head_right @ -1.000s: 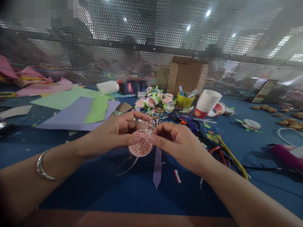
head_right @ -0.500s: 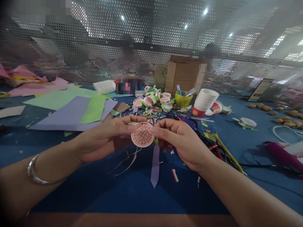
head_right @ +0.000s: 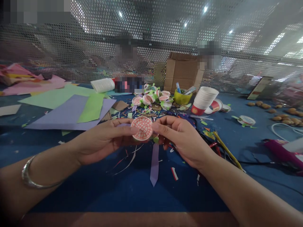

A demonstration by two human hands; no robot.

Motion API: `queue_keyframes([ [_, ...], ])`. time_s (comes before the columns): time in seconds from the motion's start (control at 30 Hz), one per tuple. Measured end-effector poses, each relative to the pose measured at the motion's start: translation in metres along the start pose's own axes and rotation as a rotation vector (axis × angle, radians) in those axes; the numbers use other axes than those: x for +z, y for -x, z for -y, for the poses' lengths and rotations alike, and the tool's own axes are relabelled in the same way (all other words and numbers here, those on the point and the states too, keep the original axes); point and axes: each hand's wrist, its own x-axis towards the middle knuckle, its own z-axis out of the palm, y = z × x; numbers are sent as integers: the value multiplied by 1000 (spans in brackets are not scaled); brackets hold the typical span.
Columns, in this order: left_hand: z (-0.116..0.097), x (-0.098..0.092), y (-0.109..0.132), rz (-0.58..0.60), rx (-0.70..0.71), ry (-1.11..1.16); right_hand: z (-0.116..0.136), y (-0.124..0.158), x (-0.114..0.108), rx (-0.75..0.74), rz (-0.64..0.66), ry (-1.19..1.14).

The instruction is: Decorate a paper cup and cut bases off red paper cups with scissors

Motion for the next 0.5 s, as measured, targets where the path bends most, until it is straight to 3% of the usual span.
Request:
queue_keyframes([
  [0.23,-10,-8,-2,-190,153,-63,5,-2,-28,-195,-163,370],
  [0.37,-11,-10,0,-159,157,-119,7,-2,-52,-261,-193,793],
  [0.5,-9,-10,0,-131,139,-192,7,-2,-67,-179,-108,1028],
])
